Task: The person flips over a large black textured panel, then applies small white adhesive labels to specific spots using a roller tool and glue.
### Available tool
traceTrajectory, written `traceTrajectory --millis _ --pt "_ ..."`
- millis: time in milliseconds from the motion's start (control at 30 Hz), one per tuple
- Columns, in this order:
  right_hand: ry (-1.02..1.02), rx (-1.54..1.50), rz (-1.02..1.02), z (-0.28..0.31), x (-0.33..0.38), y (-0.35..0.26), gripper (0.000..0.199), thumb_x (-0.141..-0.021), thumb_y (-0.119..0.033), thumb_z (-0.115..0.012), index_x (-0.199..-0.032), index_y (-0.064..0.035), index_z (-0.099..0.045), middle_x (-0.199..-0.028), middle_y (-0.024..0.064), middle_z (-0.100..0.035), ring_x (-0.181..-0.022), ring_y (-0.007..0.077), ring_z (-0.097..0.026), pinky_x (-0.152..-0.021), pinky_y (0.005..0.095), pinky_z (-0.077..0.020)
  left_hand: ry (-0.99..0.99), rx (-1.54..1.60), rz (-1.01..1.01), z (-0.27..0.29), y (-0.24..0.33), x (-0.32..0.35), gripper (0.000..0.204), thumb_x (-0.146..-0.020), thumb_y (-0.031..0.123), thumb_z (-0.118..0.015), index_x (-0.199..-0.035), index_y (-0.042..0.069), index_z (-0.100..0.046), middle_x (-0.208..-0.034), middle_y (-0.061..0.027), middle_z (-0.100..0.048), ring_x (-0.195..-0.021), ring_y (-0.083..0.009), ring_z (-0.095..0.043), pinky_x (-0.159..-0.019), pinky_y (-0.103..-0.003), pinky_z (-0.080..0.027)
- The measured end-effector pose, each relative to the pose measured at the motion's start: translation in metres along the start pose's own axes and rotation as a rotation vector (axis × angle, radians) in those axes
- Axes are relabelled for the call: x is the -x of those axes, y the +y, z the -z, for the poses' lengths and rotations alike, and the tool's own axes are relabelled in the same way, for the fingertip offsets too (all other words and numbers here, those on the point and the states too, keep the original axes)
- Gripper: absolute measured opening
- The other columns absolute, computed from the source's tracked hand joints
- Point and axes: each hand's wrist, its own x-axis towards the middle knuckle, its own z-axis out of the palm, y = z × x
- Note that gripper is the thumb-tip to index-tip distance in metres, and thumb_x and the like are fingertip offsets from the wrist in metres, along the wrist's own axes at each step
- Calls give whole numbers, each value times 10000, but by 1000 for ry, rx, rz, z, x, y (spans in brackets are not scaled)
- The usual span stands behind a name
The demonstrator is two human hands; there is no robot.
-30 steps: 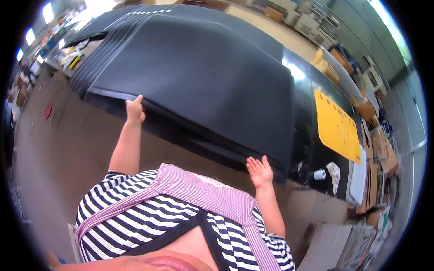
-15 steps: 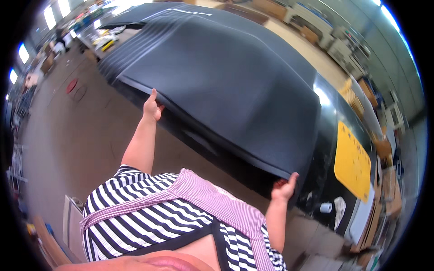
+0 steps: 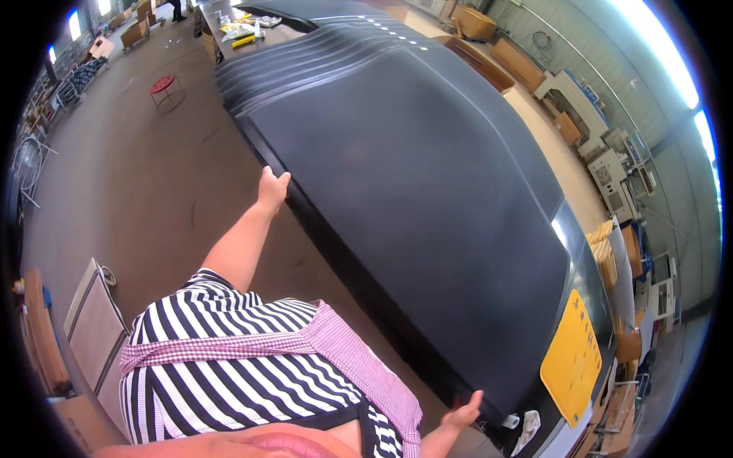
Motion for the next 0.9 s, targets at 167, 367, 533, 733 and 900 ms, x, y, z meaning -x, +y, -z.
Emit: traceTrajectory --millis 167,367,533,733,900 --pt "-141 198 -236 30 -32 71 355 -959 -362 -695 -1078 -29 -674 -974 34 -697 -840 164 -646 -707 320 -506 94 85 48 6 9 10 739 -939 226 -634 -1510 -103 -300 -1483 -314 -456 -1389 -399 -455 -1142 -398 -375" --pt "-252 -274 -228 51 -48 101 391 -958 -332 -668 -1212 -35 -647 -1141 63 -694 -1006 214 -637 -853 338 -488 -42 54 77 11 15 27 740 -965 207 -589 -1536 -105 -238 -1553 -296 -371 -1463 -374 -358 -1186 -391 -312" --pt "-241 -546 -254 54 -41 109 628 -910 -434 -662 -1374 -23 -563 -1356 114 -625 -1228 296 -571 -1087 413 -417 -61 59 26 3 1 49 719 -967 170 -584 -1529 -114 -237 -1544 -278 -392 -1450 -357 -379 -1189 -383 -303" --pt "-168 -449 -256 59 -47 113 588 -938 -414 -686 -1369 -34 -560 -1302 96 -655 -1159 286 -610 -996 409 -482 -50 425 -112 -8 -25 44 603 -960 91 -541 -1492 -92 -325 -1449 -205 -508 -1334 -293 -499 -1121 -350 -372" --pt "-8 -362 -164 42 -38 108 474 -938 -394 -727 -1276 -81 -615 -1204 49 -686 -1027 226 -652 -834 368 -527 -49 527 -92 -1 -18 58 534 -979 73 -521 -1462 -90 -361 -1399 -155 -537 -1259 -230 -529 -1092 -321 -385"
